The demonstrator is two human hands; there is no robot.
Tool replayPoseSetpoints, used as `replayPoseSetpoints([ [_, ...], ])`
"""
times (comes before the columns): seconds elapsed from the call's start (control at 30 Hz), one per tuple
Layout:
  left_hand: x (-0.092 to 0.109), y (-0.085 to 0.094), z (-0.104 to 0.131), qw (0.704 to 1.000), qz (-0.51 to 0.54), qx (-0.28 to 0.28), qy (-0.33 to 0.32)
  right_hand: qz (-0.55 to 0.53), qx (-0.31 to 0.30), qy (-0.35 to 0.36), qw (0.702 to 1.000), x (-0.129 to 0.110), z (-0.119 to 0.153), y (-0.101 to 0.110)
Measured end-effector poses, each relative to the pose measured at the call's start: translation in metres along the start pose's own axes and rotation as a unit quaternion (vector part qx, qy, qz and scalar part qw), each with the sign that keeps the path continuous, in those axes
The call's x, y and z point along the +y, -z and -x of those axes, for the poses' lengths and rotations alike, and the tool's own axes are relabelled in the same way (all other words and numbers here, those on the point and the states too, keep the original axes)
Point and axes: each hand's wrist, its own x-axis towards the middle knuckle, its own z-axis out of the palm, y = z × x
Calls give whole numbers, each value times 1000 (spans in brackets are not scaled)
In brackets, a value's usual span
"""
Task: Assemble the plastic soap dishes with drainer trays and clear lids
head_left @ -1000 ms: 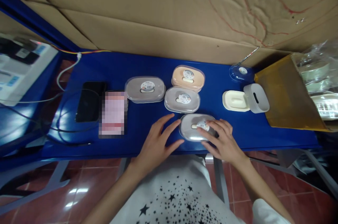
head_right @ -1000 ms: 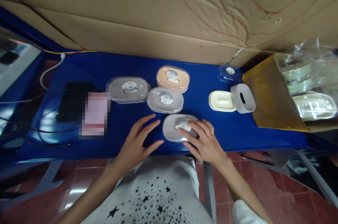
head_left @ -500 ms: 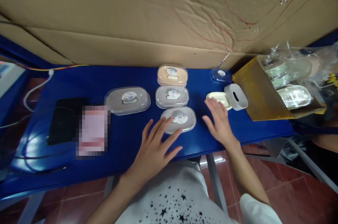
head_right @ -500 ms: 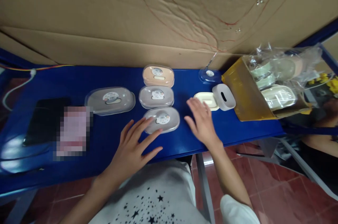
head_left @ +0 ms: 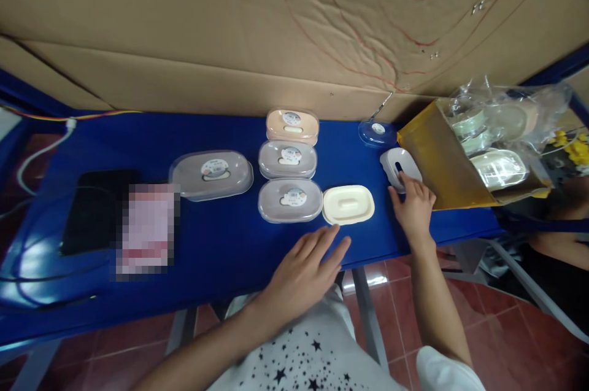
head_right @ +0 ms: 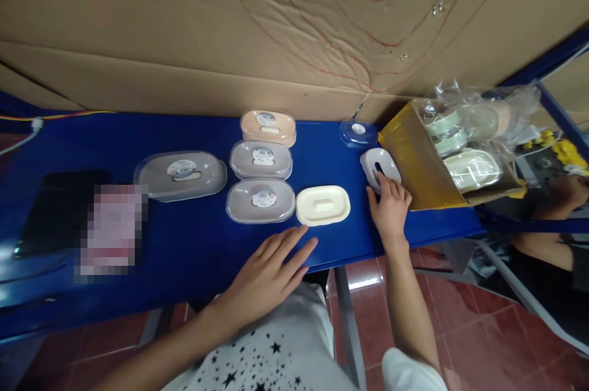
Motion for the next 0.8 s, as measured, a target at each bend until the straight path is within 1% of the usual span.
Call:
replayPoseSetpoints([
  [0.07, 4, -15, -10, 999, -13, -42, 21, -35, -5, 14, 999, 7, -1, 2],
  [0.1, 3, -20, -14, 998, -12, -49, 30, -70, -10, 35, 997, 6, 3, 6],
  [0.17, -3, -26, -16, 998, 6, -42, 41, -153, -35, 98, 983, -2, 16, 20],
  [0.27, -14, -25, -7, 998, 30, -12, 57, -228, -110, 194, 948, -25, 41, 40],
  [0.37, -20, -19, 4, 995, 31, 15, 91, -239, -143, 247, 928, -50, 58, 46],
  [0.43, -21, -17, 7, 994, 28, 23, 100, -226, -145, 266, 926, -64, 63, 45],
  [0.5, -21, -17, 8, 994, 27, 30, 102, -197, -144, 275, 930, -75, 67, 43],
  [0.6, -21, -18, 9, 992, 32, 40, 116, -164, -143, 297, 930, -83, 69, 43],
  [0.7, -20, -16, 14, 989, 35, 54, 134, -171, -152, 339, 912, -86, 69, 47],
  [0.8, -19, -10, 22, 987, 46, 62, 142, -189, -158, 359, 900, -91, 67, 54],
])
